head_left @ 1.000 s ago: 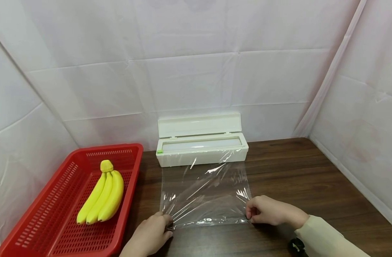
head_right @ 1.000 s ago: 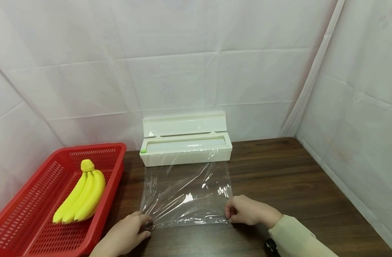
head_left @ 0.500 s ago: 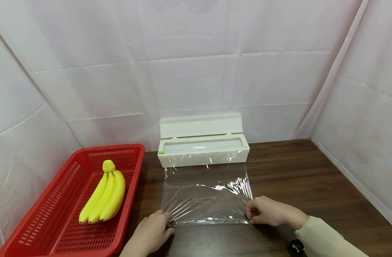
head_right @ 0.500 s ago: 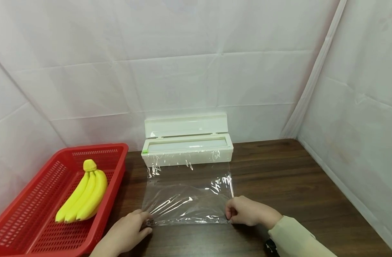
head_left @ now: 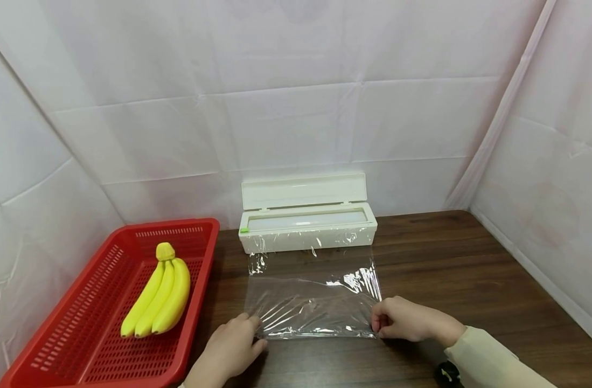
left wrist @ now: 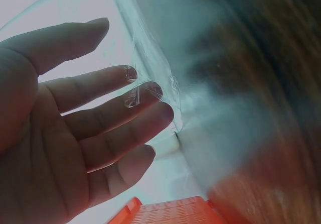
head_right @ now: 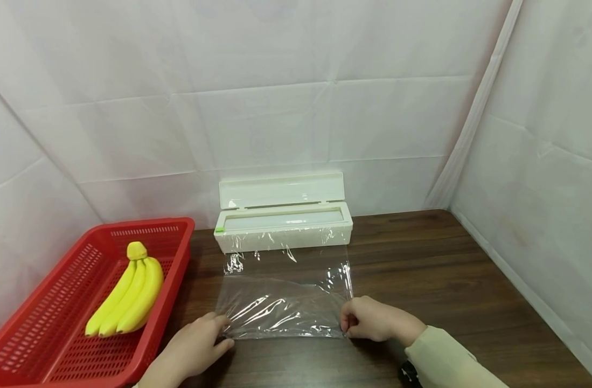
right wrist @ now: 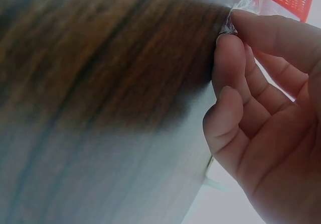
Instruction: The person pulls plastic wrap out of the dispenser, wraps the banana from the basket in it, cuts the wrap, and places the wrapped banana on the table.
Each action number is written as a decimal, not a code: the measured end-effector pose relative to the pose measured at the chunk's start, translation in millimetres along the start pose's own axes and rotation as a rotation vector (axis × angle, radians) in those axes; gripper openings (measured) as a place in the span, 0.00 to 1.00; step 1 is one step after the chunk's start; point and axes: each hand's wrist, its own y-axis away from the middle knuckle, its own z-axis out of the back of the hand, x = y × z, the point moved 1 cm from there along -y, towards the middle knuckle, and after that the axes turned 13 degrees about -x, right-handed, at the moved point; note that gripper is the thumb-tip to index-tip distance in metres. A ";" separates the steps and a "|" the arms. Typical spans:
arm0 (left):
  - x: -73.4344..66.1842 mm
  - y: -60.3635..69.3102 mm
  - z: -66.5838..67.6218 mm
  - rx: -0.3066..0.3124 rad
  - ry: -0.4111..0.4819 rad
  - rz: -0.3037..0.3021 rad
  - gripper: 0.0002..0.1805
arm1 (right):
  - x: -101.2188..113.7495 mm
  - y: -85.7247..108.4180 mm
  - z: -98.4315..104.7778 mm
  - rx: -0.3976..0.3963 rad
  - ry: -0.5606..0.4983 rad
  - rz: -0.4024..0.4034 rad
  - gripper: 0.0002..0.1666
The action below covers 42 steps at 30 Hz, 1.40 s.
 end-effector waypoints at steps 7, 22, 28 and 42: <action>-1.9 -1.8 2.4 -0.017 -0.001 -0.002 0.19 | 0.2 -0.2 0.4 0.007 0.000 -0.001 0.10; -6.0 -5.4 9.8 -0.073 -0.039 -0.014 0.17 | 1.5 -0.1 2.7 0.021 -0.024 -0.022 0.09; -7.3 -9.2 14.1 -0.100 -0.076 -0.026 0.13 | 1.9 0.2 2.7 0.022 -0.033 -0.029 0.08; -10.7 -16.0 25.3 -0.116 -0.101 -0.053 0.12 | 2.3 0.6 3.2 0.022 -0.033 -0.029 0.08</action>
